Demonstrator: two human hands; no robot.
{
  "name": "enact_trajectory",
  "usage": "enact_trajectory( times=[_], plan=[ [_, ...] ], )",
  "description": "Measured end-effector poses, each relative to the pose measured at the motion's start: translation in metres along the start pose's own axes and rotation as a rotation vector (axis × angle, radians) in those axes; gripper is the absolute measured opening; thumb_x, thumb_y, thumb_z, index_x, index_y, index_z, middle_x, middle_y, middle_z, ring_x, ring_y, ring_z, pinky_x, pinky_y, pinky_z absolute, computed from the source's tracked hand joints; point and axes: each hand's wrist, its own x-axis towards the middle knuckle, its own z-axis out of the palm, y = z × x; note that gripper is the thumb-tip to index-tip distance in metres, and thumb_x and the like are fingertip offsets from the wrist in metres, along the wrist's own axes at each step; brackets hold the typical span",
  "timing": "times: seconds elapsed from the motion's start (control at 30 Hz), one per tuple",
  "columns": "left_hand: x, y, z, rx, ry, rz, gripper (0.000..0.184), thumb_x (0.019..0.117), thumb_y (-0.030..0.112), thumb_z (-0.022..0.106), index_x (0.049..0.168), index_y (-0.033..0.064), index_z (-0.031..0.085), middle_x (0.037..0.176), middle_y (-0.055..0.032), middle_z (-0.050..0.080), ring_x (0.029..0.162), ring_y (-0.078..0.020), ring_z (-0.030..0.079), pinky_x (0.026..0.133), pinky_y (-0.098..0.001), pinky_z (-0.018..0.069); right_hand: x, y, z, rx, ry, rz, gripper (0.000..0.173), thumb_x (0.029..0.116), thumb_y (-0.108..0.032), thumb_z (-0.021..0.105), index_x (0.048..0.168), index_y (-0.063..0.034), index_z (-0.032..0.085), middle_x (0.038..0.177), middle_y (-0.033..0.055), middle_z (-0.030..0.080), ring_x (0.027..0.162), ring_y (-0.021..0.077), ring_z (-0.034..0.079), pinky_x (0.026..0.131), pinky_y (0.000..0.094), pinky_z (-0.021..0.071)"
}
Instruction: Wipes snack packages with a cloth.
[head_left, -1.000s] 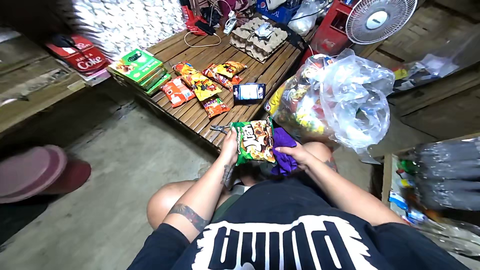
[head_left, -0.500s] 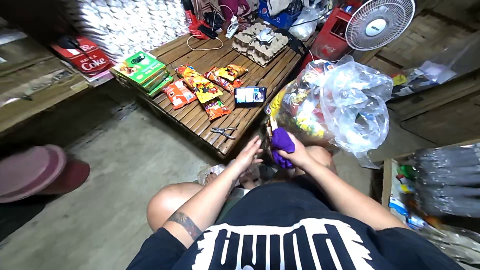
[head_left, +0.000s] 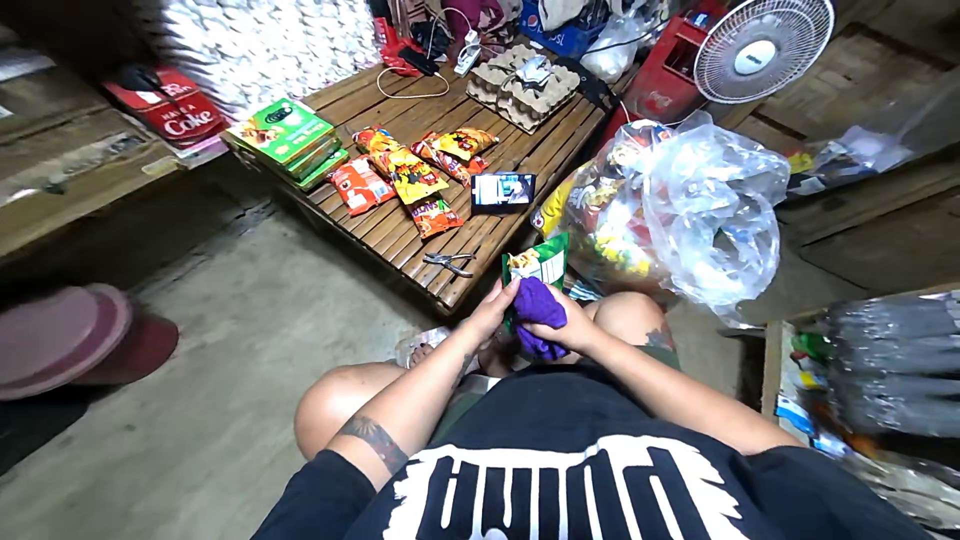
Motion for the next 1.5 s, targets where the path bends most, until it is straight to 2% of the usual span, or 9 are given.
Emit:
enact_trajectory(
  times=[0.1,0.27,0.5,0.63,0.7,0.87,1.13,1.33,1.5],
  plan=[
    [0.005,-0.006,-0.002,0.183,-0.002,0.019,0.069,0.1104,0.046,0.022,0.162,0.0006,0.013,0.163,-0.0210,0.030,0.146,-0.0191,0.039,0.121,-0.0361,0.0339,-0.003,0.001,0.002,0.238,-0.001,0.097,0.084,0.0795,-0.023,0.081,0.146,0.0067,0.040,0.129,0.0120,0.064,0.116,0.0074,0.063,0.103,0.0248,0.0513],
    [0.011,-0.014,-0.002,0.322,0.130,0.004,0.061,0.1128,0.037,0.018,0.155,-0.0046,0.032,0.153,-0.0245,0.045,0.142,-0.0243,0.045,0.120,-0.0402,0.0345,-0.002,0.002,0.006,0.272,0.035,0.170,0.090,0.0823,-0.027,0.080,0.152,0.0033,0.031,0.133,0.0150,0.061,0.119,0.0110,0.062,0.103,0.0286,0.0520],
    [0.005,-0.006,-0.002,0.297,0.035,0.045,0.063,0.1120,0.040,0.017,0.158,-0.0032,0.025,0.153,-0.0253,0.045,0.140,-0.0263,0.048,0.118,-0.0434,0.0378,0.016,0.010,-0.017,-0.112,0.535,-0.016,0.088,0.0847,-0.029,0.078,0.151,0.0099,0.035,0.152,0.0311,0.041,0.142,0.0358,0.042,0.118,0.0446,0.0365],
    [-0.003,0.001,0.005,0.233,0.019,0.009,0.068,0.1115,0.043,0.012,0.158,-0.0055,0.023,0.155,-0.0270,0.040,0.143,-0.0283,0.044,0.120,-0.0440,0.0346,0.010,0.015,0.004,-0.383,0.452,-0.188,0.080,0.0816,-0.029,0.080,0.144,0.0098,0.048,0.150,0.0325,0.044,0.139,0.0475,0.044,0.115,0.0576,0.0385],
    [-0.001,-0.001,0.001,0.192,0.055,0.054,0.068,0.1112,0.042,0.010,0.158,-0.0062,0.021,0.159,-0.0267,0.035,0.147,-0.0271,0.039,0.123,-0.0431,0.0306,0.003,0.021,0.017,-0.471,0.357,-0.298,0.081,0.0788,-0.029,0.083,0.145,0.0044,0.050,0.149,0.0309,0.046,0.137,0.0485,0.047,0.110,0.0619,0.0424],
    [-0.001,0.001,-0.005,0.056,0.132,0.108,0.071,0.1104,0.046,0.008,0.157,-0.0034,0.026,0.154,-0.0245,0.043,0.141,-0.0256,0.046,0.119,-0.0435,0.0368,-0.003,0.023,0.027,-0.625,0.189,-0.423,0.084,0.0676,-0.013,0.083,0.147,-0.0122,0.055,0.155,0.0247,0.043,0.142,0.0510,0.040,0.106,0.0736,0.0379],
    [-0.005,0.006,-0.003,0.185,0.129,0.179,0.066,0.1120,0.039,0.013,0.160,-0.0061,0.009,0.165,-0.0287,0.020,0.154,-0.0315,0.025,0.127,-0.0441,0.0195,-0.009,0.014,0.028,-0.609,0.197,-0.443,0.069,0.0748,-0.013,0.079,0.140,0.0017,0.059,0.148,0.0353,0.045,0.135,0.0589,0.043,0.105,0.0753,0.0370],
    [-0.006,0.010,-0.004,0.303,0.142,0.232,0.064,0.1125,0.037,0.017,0.161,-0.0053,0.011,0.165,-0.0283,0.022,0.154,-0.0319,0.025,0.127,-0.0449,0.0184,-0.009,0.014,0.030,-0.631,0.198,-0.486,0.070,0.0748,-0.012,0.079,0.138,0.0077,0.057,0.145,0.0388,0.046,0.133,0.0596,0.044,0.109,0.0712,0.0361],
    [-0.009,0.013,-0.004,0.335,0.119,0.248,0.064,0.1123,0.037,0.017,0.161,-0.0036,0.009,0.166,-0.0270,0.019,0.155,-0.0310,0.023,0.127,-0.0439,0.0171,-0.019,-0.017,0.032,-0.642,0.103,-0.316,0.075,0.0811,-0.016,0.076,0.146,0.0079,0.048,0.152,0.0367,0.038,0.142,0.0528,0.038,0.119,0.0603,0.0301]
  ],
)
